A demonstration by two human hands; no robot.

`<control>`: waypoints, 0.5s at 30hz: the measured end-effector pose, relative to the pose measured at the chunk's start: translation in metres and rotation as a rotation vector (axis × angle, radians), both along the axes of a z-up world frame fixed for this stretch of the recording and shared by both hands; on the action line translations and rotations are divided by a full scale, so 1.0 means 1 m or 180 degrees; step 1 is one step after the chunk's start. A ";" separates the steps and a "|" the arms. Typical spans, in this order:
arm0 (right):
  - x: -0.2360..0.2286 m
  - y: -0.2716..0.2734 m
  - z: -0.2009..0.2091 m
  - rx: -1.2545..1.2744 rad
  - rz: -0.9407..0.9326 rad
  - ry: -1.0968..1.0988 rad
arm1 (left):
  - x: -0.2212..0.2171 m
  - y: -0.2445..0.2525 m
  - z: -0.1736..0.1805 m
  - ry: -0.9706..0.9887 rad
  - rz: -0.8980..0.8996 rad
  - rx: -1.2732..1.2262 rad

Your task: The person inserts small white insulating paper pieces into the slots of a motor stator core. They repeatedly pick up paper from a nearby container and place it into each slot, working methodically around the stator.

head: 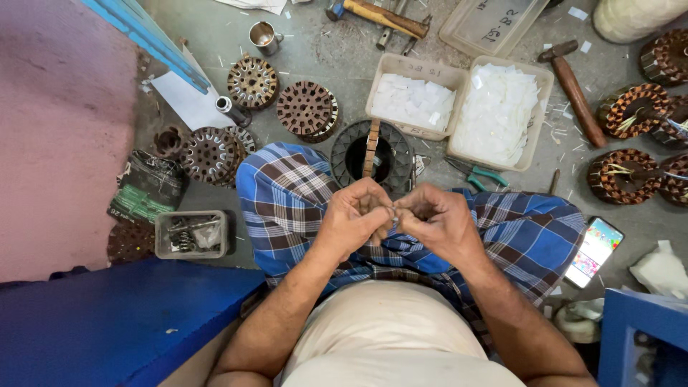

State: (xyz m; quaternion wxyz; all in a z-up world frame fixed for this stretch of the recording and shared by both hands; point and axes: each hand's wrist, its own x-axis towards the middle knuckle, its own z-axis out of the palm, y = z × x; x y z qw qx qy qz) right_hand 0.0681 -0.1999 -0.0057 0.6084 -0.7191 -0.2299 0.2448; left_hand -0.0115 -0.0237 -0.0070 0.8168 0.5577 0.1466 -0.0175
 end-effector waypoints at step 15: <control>0.056 0.026 -0.014 -0.0055 -0.0017 -0.1454 | 0.015 0.027 -0.004 -0.0274 0.0943 0.1721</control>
